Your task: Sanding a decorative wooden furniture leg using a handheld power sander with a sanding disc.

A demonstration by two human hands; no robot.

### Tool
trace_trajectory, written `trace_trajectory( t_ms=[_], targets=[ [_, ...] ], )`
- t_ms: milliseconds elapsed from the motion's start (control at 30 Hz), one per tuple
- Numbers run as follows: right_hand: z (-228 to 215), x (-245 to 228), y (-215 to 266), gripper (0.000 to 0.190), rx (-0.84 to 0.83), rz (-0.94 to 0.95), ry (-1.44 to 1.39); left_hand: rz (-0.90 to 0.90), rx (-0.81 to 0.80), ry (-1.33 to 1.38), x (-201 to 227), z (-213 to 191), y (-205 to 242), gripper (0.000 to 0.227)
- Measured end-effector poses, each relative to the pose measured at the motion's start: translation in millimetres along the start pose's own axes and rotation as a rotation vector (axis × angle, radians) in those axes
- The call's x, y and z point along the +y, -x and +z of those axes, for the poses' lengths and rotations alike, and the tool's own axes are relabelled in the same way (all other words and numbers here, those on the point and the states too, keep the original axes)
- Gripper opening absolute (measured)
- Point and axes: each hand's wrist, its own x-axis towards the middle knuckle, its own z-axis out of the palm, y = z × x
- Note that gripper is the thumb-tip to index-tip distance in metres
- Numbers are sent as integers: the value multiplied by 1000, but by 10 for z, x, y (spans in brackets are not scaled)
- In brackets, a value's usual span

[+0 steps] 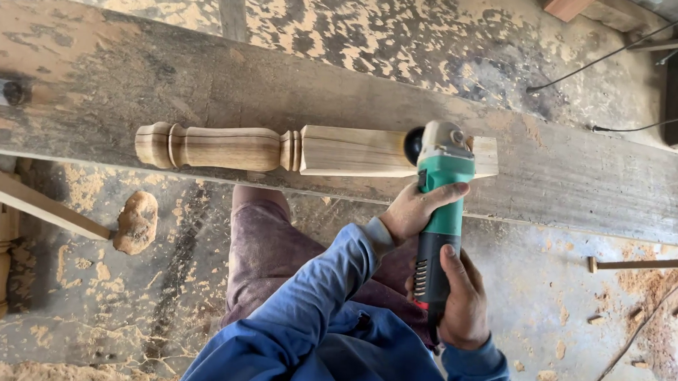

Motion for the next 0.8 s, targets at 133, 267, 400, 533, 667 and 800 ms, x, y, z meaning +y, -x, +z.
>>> trace_trajectory(
  t_ms=[133, 267, 400, 533, 667, 800],
  targets=[
    [174, 81, 172, 45, 46, -20, -39, -50, -59, 12, 56, -59, 190, 55],
    [196, 86, 239, 44, 4, 33, -29, 19, -71, 207, 24, -173, 457, 51],
    [288, 70, 236, 47, -135, 43, 44, 45, 86, 200, 156, -306, 702, 47],
    [345, 50, 210, 49, -272, 54, 38, 120, 165, 256, 274, -384, 915, 45],
    [359, -65, 157, 52, -370, 72, 115, 188, 252, 230, 235, -433, 1055, 46],
    [293, -157, 135, 57, -404, 131, 194, 239, 275, 299, 182, -343, 1062, 47]
  ],
)
